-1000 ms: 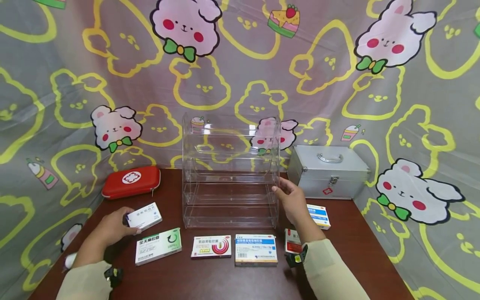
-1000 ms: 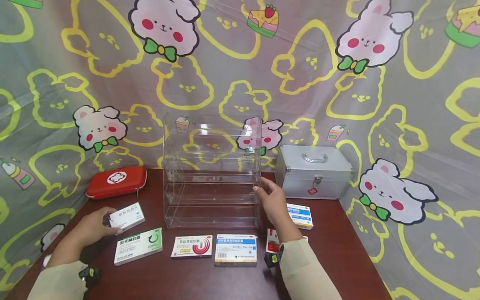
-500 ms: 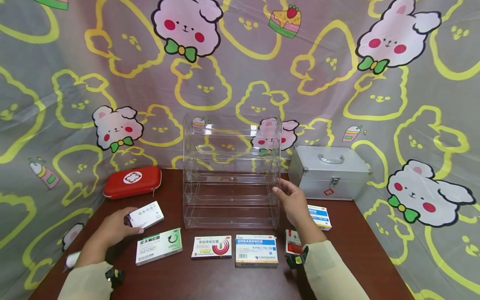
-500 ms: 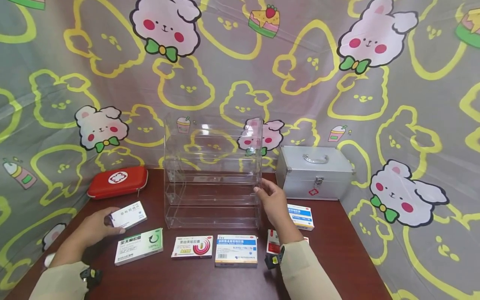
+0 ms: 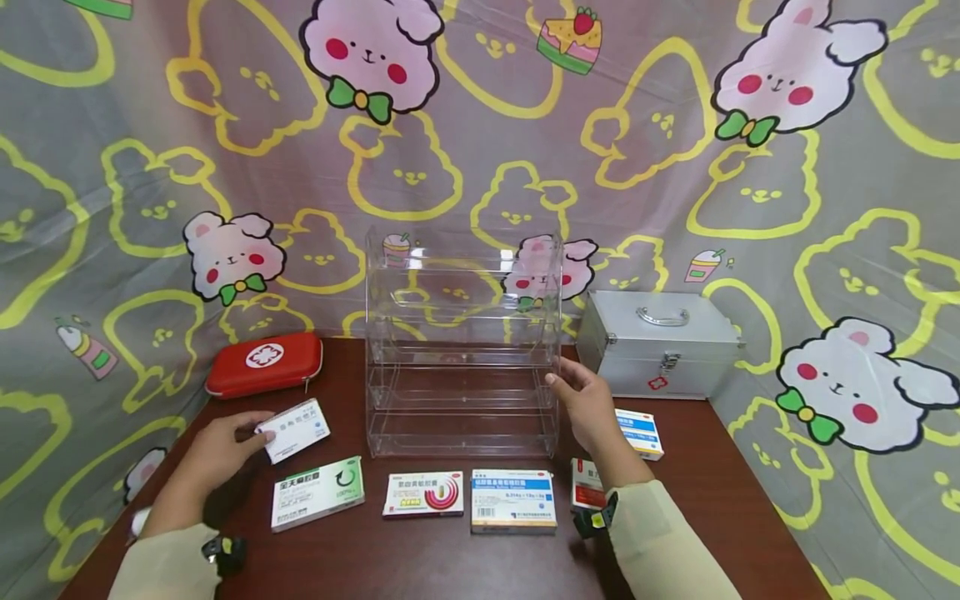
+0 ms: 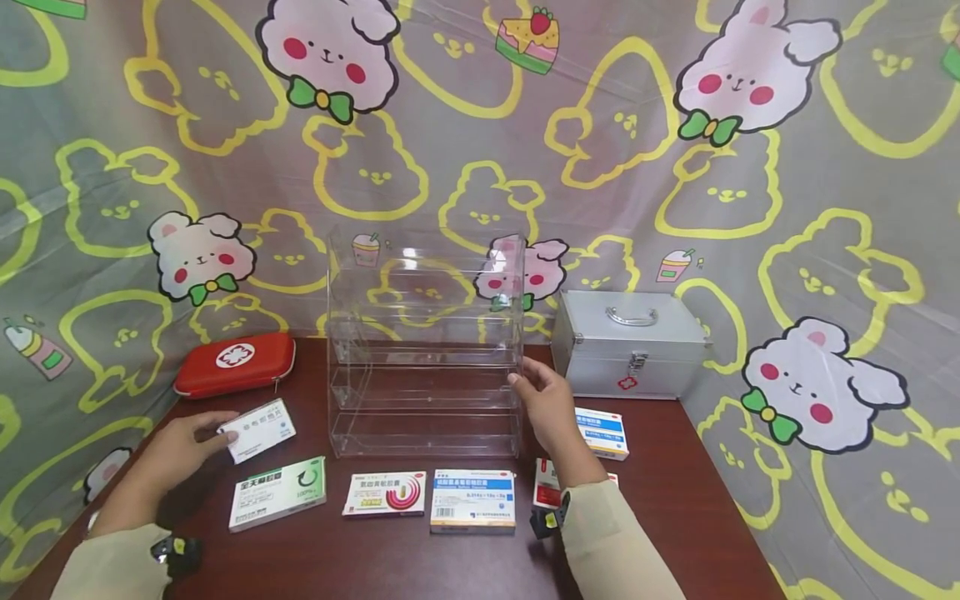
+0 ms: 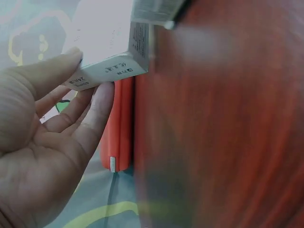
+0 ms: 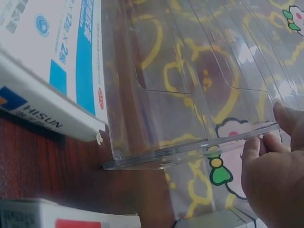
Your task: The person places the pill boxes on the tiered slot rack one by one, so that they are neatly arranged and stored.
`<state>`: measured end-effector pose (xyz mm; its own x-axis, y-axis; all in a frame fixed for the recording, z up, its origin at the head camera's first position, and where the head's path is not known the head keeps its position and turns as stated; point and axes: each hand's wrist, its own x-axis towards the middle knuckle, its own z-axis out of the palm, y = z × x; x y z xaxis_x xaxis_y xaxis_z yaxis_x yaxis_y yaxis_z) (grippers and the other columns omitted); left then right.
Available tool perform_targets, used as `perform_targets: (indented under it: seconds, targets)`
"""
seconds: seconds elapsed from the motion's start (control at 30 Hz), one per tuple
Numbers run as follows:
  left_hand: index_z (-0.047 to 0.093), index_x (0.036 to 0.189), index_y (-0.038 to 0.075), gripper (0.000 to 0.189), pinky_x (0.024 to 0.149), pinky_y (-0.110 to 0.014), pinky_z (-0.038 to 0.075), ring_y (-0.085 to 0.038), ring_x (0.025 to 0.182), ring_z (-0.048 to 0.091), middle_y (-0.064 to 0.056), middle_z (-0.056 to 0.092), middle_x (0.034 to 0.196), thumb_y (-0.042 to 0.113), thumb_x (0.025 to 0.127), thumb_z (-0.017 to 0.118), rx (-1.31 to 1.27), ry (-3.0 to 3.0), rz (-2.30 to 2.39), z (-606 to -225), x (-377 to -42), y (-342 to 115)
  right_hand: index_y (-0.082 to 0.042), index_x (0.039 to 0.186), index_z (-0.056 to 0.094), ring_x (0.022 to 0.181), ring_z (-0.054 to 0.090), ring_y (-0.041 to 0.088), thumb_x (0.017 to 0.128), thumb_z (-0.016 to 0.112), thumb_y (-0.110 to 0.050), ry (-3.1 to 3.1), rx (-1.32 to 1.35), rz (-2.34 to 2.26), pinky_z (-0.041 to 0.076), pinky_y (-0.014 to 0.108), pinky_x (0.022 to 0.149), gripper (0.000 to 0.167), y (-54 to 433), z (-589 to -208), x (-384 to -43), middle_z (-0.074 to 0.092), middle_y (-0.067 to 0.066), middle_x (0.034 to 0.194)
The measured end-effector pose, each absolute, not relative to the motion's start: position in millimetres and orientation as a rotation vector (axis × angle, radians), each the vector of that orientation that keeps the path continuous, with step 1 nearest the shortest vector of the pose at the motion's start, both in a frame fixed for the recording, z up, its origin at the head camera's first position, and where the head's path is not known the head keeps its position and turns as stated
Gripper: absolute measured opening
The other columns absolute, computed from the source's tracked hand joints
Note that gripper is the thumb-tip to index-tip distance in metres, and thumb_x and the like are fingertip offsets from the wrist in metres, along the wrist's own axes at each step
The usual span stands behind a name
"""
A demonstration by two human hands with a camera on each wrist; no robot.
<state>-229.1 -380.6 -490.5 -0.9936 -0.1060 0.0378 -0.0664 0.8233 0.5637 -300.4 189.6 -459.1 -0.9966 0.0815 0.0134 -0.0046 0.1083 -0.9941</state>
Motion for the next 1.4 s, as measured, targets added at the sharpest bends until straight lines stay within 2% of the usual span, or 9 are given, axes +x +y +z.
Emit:
perform_targets:
  seconds: [0.2, 0.3, 0.37, 0.47, 0.67, 0.77, 0.87, 1.17, 1.4]
  targets:
    - [0.055, 0.154, -0.005, 0.058, 0.092, -0.064, 0.059, -0.052, 0.116, 0.062, -0.04, 0.057, 0.146, 0.025, 0.107, 0.071, 0.277, -2.851, -1.003, -474.9, -226.8, -378.0, -0.006, 0.154, 0.061, 0.136, 0.057, 0.025, 0.107, 0.07, -0.011, -2.243, -0.114, 2.13, 0.053, 0.011, 0.093, 0.048, 189.5, -460.2, -300.4, 0.061, 0.017, 0.154]
    - [0.05, 0.159, -0.004, 0.059, 0.087, -0.034, 0.062, -0.054, 0.123, 0.057, -0.041, 0.051, 0.152, 0.026, 0.11, 0.066, 0.303, -2.753, -1.127, -464.7, -228.0, -372.3, -0.005, 0.154, 0.06, 0.136, 0.056, 0.026, 0.108, 0.069, -0.01, -2.226, -0.117, 2.144, 0.053, 0.011, 0.093, 0.048, 189.4, -460.7, -299.7, 0.06, 0.018, 0.155]
    - [0.048, 0.161, -0.003, 0.059, 0.078, -0.013, 0.054, -0.053, 0.125, 0.056, -0.04, 0.049, 0.155, 0.027, 0.112, 0.063, 0.3, -2.687, -1.214, -455.7, -229.8, -367.3, -0.004, 0.155, 0.06, 0.136, 0.056, 0.026, 0.108, 0.069, -0.009, -2.213, -0.113, 2.151, 0.052, 0.01, 0.092, 0.048, 189.2, -460.7, -299.4, 0.059, 0.019, 0.155]
    - [0.047, 0.162, -0.001, 0.059, 0.07, 0.0, 0.043, -0.045, 0.125, 0.058, -0.038, 0.048, 0.156, 0.03, 0.113, 0.06, 0.277, -2.605, -1.3, -442.5, -235.3, -360.7, -0.003, 0.155, 0.059, 0.135, 0.055, 0.025, 0.108, 0.069, -0.01, -2.202, -0.108, 2.155, 0.053, 0.009, 0.091, 0.049, 189.0, -460.7, -299.2, 0.059, 0.02, 0.155]
    - [0.042, 0.168, 0.014, 0.06, 0.098, -0.014, 0.058, -0.033, 0.138, 0.057, -0.025, 0.042, 0.17, 0.039, 0.115, 0.054, 0.274, -2.528, -1.457, -408.6, -253.6, -343.6, -0.002, 0.154, 0.06, 0.129, 0.056, 0.022, 0.107, 0.07, -0.009, -2.184, -0.099, 2.157, 0.053, 0.011, 0.091, 0.049, 187.8, -463.3, -299.4, 0.059, 0.022, 0.154]
    - [0.038, 0.17, 0.019, 0.061, 0.116, -0.034, 0.051, -0.039, 0.148, 0.048, -0.021, 0.036, 0.175, 0.04, 0.114, 0.053, 0.274, -2.495, -1.539, -388.1, -262.9, -330.8, -0.001, 0.154, 0.06, 0.128, 0.057, 0.022, 0.107, 0.07, -0.008, -2.178, -0.101, 2.159, 0.054, 0.011, 0.091, 0.049, 187.5, -464.8, -299.7, 0.06, 0.022, 0.152]
    - [0.036, 0.171, 0.021, 0.062, 0.121, -0.048, 0.045, -0.04, 0.151, 0.046, -0.02, 0.035, 0.176, 0.036, 0.114, 0.054, 0.215, -2.434, -1.617, -366.5, -272.7, -315.9, 0.0, 0.154, 0.059, 0.13, 0.057, 0.023, 0.107, 0.069, -0.007, -2.177, -0.107, 2.16, 0.054, 0.012, 0.092, 0.048, 187.6, -465.7, -300.1, 0.061, 0.021, 0.151]
    - [0.047, 0.167, 0.015, 0.058, 0.111, -0.029, 0.052, -0.028, 0.142, 0.057, -0.018, 0.048, 0.168, 0.028, 0.112, 0.062, -0.048, -2.248, -1.699, -295.2, -302.4, -266.9, 0.0, 0.154, 0.059, 0.133, 0.057, 0.025, 0.106, 0.07, -0.008, -2.15, -0.095, 2.182, 0.054, 0.011, 0.092, 0.049, 187.8, -467.4, -300.9, 0.06, 0.021, 0.154]
    - [0.053, 0.163, 0.017, 0.055, 0.115, -0.033, 0.053, -0.026, 0.142, 0.06, -0.015, 0.058, 0.159, 0.026, 0.11, 0.065, -0.162, -2.25, -1.637, -264.3, -322.7, -237.5, -0.001, 0.154, 0.06, 0.129, 0.058, 0.023, 0.106, 0.071, -0.009, -2.142, -0.073, 2.191, 0.056, 0.013, 0.092, 0.049, 186.5, -468.3, -302.9, 0.061, 0.021, 0.152]
